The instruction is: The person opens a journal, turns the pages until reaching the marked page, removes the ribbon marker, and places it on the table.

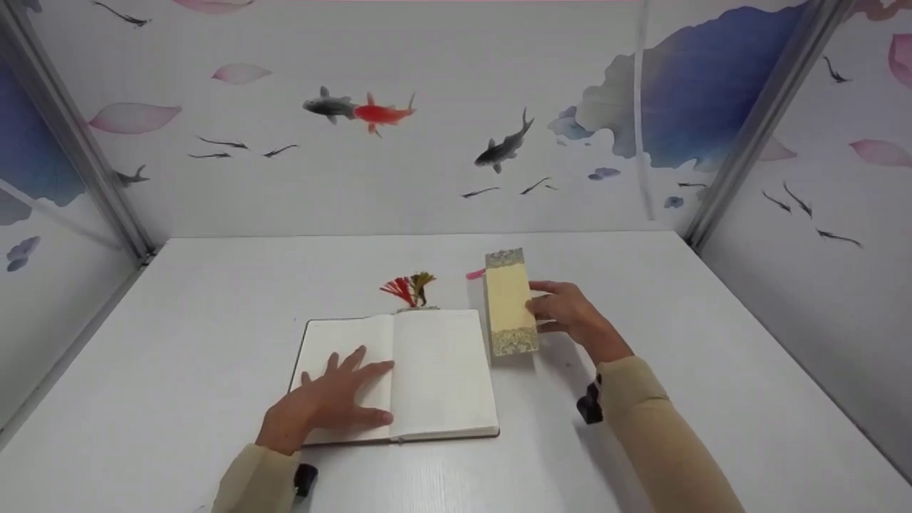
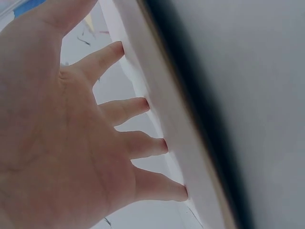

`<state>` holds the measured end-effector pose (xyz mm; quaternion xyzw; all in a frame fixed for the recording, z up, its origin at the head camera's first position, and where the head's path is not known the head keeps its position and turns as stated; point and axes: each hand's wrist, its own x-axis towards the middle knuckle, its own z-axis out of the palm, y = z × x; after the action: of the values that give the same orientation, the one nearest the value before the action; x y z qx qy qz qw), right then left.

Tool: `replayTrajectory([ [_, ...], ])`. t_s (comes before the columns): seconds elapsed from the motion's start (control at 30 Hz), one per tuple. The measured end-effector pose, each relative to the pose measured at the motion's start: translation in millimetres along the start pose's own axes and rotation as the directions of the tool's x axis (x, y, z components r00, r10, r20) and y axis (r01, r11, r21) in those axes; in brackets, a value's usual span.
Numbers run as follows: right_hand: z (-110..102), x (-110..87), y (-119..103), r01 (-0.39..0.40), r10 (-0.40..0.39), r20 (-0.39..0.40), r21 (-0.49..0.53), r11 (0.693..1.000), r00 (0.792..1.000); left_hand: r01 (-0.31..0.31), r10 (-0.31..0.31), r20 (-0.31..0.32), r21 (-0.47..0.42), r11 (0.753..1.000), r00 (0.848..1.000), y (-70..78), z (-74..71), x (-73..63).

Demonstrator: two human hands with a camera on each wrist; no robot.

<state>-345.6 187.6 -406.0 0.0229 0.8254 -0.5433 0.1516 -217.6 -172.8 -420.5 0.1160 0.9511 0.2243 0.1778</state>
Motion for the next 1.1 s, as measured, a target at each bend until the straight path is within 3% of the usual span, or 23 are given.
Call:
replayTrajectory([
  [0.17, -21.3, 4.6, 12.5, -0.036, 0.037, -0.079, 0.021, 0.999, 0.996, 0.007, -0.007, -0.002, -0.004, 1.0, 1.0, 1.4, -0.5, -1.1],
  [0.37, -35.8, 6.5, 32.8, -0.075, 0.076, -0.105, 0.011, 0.997, 0.992, 0.01, -0.01, -0.005, -0.002, 1.0, 1.0, 2.0, 0.2, 0.5],
  [0.6, -38.3, 6.7, 45.4, -0.125, 0.119, -0.132, -0.037, 0.991, 0.984, 0.021, -0.021, -0.008, -0.017, 1.0, 1.0, 2.1, 0.6, 1.5],
  [0.77, -30.7, 1.9, 44.0, -0.118, 0.092, -0.178, -0.145, 0.982, 0.98, 0.025, -0.025, -0.003, -0.021, 0.999, 1.0, -0.4, 1.4, 0.5],
  [0.9, -24.2, -2.3, 39.4, -0.097, 0.027, -0.228, -0.302, 0.948, 0.973, 0.021, -0.021, 0.0, -0.021, 1.0, 1.0, -1.5, 1.7, 0.1],
  [1.1, -21.6, -4.6, 28.5, -0.121, -0.018, -0.264, -0.5, 0.858, 0.964, 0.017, -0.017, -0.008, -0.021, 1.0, 1.0, 0.8, -0.4, 1.2],
])
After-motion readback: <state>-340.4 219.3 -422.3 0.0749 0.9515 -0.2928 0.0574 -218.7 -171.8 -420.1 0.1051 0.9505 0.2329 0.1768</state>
